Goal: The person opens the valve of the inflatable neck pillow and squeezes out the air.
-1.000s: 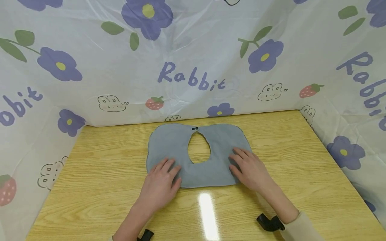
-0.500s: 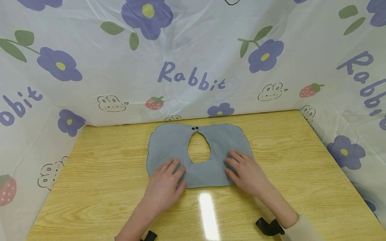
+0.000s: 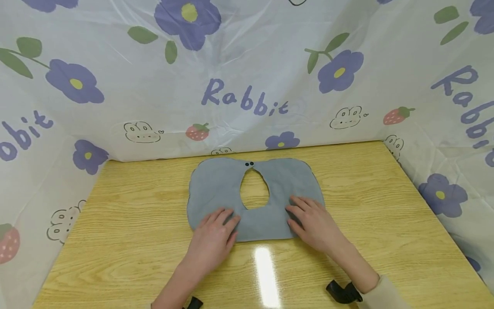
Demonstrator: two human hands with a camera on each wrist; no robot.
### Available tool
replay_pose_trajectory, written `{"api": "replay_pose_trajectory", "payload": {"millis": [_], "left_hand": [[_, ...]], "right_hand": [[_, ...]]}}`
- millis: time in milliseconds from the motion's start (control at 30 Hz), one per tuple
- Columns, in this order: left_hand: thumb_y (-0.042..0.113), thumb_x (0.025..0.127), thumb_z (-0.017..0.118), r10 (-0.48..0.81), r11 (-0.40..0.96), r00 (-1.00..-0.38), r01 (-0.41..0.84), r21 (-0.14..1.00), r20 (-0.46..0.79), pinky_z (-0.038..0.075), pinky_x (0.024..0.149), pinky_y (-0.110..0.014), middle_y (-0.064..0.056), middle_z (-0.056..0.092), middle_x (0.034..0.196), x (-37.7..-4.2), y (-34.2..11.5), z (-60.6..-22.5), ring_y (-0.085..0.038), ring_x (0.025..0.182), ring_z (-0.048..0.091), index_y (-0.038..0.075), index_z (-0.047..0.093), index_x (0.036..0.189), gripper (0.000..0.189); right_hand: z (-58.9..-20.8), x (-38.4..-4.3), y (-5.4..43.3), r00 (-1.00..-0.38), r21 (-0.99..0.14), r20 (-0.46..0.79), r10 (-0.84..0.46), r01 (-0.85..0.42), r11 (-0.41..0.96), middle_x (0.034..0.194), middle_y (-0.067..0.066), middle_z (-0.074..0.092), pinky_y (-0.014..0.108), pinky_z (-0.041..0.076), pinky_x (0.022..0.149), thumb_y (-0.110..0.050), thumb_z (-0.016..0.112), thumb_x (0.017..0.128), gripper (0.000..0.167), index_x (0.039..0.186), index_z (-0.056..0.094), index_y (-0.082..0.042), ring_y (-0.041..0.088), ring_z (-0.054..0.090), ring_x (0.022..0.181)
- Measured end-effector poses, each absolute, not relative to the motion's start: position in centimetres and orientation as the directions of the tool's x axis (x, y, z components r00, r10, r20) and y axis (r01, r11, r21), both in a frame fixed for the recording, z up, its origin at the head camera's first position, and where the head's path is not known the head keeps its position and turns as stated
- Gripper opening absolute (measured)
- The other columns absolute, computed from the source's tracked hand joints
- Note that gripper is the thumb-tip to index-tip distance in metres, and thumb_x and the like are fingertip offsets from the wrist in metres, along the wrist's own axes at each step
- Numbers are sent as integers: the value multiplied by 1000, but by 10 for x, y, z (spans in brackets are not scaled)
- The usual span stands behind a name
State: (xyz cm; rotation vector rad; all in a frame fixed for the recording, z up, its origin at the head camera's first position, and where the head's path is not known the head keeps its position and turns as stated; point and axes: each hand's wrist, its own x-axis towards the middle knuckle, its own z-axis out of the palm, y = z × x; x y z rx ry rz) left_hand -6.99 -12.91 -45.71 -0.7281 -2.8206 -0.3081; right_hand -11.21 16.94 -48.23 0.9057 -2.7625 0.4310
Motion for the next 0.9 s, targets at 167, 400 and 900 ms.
{"api": "replay_pose_trajectory", "payload": {"millis": [167, 400, 900], "left_hand": [[18, 90, 81, 452, 855, -855, 497, 150, 256, 50, 100, -53, -15, 66, 129, -71, -130, -460, -37, 124, 59, 9, 74, 122, 34], [18, 90, 81, 455, 856, -852, 499, 138, 258, 50, 100, -53, -15, 66, 128, -71, -130, -462, -37, 123, 59, 10, 75, 121, 33], [19, 91, 80, 451, 856, -848, 499, 136, 278, 47, 104, -56, -16, 64, 133, -71, -123, -448, -40, 129, 56, 9, 75, 122, 33]], "right_hand": [[-485, -113, 169, -790, -216, 286, -542, -604, 767, 139, 20, 61, 55, 44, 107, -23, 74, 96, 36, 125, 71, -2, 38, 55, 129], [-488, -114, 170, -793, -226, 285, -539, -602, 766, 138, 19, 61, 55, 43, 107, -23, 74, 96, 35, 124, 72, -3, 39, 55, 129], [-476, -117, 167, -775, -207, 314, -548, -619, 758, 137, 20, 61, 54, 44, 107, -24, 76, 95, 34, 123, 72, -5, 39, 56, 127]]}}
